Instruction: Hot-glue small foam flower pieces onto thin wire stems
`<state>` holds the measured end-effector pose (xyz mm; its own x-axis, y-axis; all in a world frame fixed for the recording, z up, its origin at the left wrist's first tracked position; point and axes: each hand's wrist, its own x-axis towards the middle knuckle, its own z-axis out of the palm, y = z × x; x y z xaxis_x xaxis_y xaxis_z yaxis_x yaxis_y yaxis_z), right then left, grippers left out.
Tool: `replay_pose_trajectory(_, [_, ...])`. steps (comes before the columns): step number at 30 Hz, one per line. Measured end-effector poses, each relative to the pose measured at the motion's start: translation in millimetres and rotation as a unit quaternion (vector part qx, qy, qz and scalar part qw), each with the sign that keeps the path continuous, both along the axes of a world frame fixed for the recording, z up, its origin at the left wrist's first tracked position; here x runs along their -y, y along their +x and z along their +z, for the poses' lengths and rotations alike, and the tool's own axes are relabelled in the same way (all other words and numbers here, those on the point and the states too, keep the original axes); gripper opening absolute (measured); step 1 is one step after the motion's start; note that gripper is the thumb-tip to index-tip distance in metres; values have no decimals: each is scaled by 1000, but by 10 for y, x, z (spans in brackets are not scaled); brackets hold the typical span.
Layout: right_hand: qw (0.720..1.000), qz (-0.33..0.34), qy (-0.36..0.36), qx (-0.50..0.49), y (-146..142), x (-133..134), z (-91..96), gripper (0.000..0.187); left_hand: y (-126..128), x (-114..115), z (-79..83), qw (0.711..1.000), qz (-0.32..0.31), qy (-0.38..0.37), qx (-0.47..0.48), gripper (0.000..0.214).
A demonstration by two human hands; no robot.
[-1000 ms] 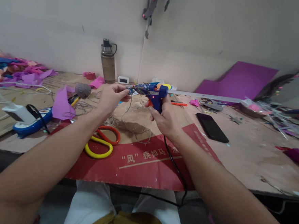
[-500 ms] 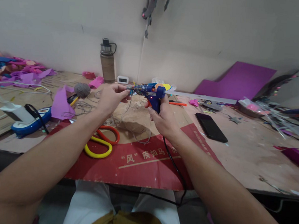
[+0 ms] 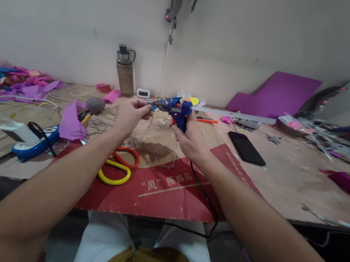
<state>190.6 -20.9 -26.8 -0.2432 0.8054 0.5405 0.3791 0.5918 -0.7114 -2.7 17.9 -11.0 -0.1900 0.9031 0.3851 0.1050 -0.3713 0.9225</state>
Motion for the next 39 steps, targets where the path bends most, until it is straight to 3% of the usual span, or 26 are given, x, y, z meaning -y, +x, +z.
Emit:
replay_pose_trajectory(13, [1000,-21,8,17,-12,14,12,43,-1,-17,-18,1000,-4,9,-1,9])
replay_pose_trajectory(29, [999,-10,46,-9,-31,-10,-19,40,13,5,4,1000,-1,-7,6,11])
replay_pose_trajectory(36, [995,21,-2,-94,1,-46,-60,31,-28,-70,-39,999,-18,-8,47,13])
replay_pose_trajectory(39, [983,35,-63,-166,16,-62,-32,30,-41,-83,-52,998,-26,-9,57,13])
